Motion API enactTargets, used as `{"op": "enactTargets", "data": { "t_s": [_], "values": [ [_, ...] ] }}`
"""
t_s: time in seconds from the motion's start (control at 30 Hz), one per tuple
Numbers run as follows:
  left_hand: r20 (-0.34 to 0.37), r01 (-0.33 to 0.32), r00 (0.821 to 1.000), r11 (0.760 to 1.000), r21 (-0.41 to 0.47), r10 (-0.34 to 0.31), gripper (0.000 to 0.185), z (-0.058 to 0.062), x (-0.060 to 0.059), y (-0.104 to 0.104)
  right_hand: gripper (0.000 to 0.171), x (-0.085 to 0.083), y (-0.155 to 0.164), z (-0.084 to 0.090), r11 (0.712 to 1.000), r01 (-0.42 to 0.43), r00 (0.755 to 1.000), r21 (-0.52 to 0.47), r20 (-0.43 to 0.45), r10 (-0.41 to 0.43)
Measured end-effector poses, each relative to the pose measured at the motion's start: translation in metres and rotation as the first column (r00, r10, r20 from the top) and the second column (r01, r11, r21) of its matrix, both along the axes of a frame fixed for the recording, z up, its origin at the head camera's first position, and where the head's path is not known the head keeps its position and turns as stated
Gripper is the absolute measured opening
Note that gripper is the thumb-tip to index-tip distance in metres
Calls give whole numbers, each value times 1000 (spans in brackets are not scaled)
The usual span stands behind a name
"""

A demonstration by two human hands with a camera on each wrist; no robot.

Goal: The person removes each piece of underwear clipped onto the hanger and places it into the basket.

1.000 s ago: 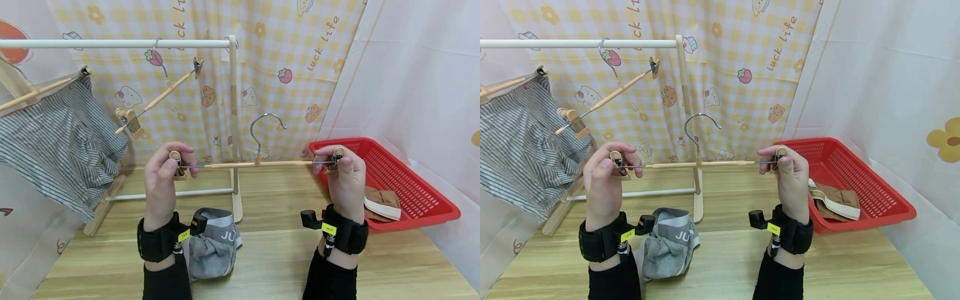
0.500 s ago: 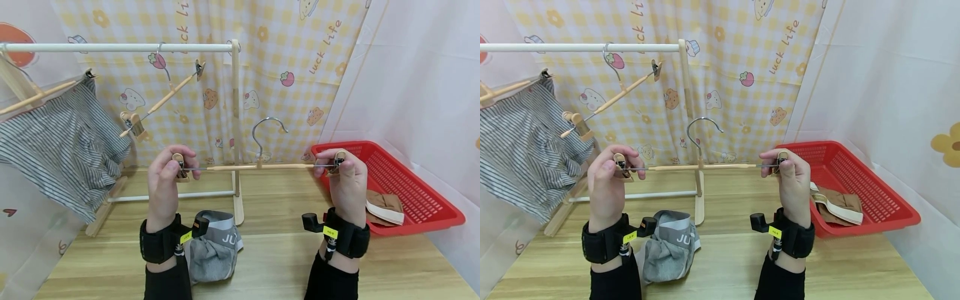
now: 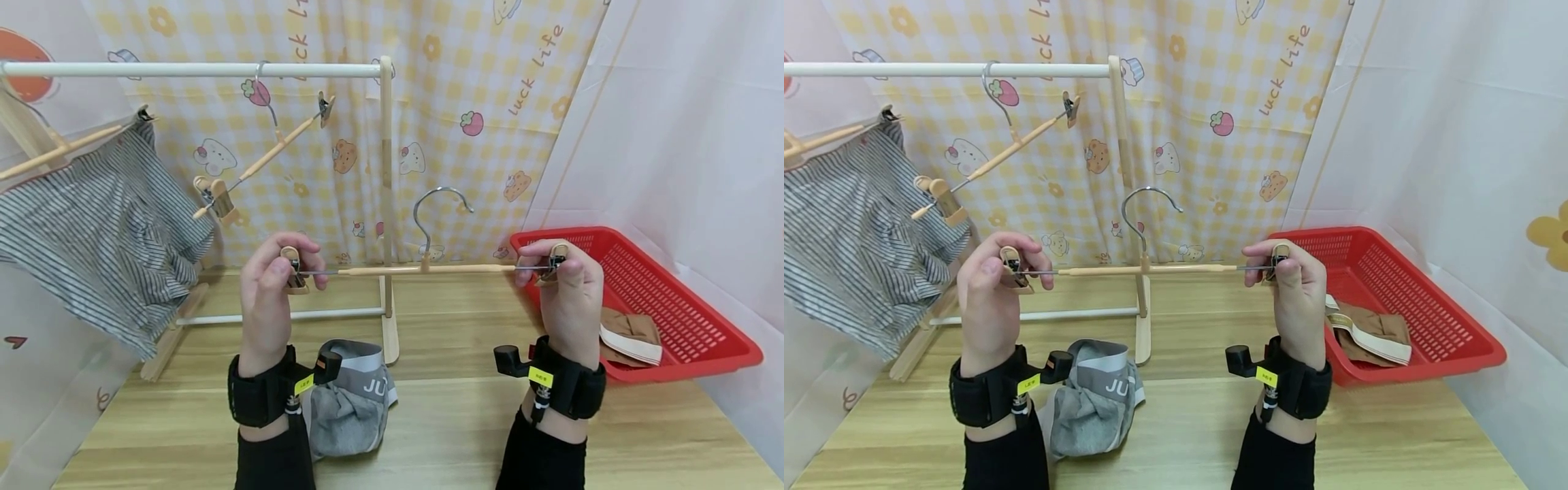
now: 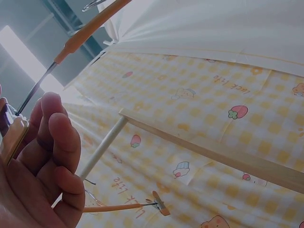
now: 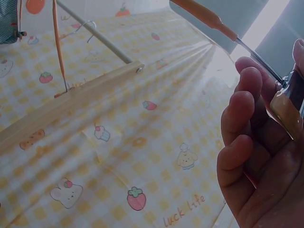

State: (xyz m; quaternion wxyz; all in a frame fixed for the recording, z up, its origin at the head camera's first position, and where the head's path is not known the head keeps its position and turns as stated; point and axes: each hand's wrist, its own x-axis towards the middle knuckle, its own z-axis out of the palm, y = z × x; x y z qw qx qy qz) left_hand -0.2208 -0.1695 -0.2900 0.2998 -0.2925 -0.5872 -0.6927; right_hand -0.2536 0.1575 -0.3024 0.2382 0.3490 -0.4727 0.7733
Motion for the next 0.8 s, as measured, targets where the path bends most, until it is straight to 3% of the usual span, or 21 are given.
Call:
{"op": "enactTargets", "data": {
  "t_s": [0.8],
  "values": [
    [-14, -4, 1000, 1000, -14, 4, 32, -1, -1, 0, 57, -1, 1, -1, 1000, -12, 1000, 7, -14, 12]
  ]
}}
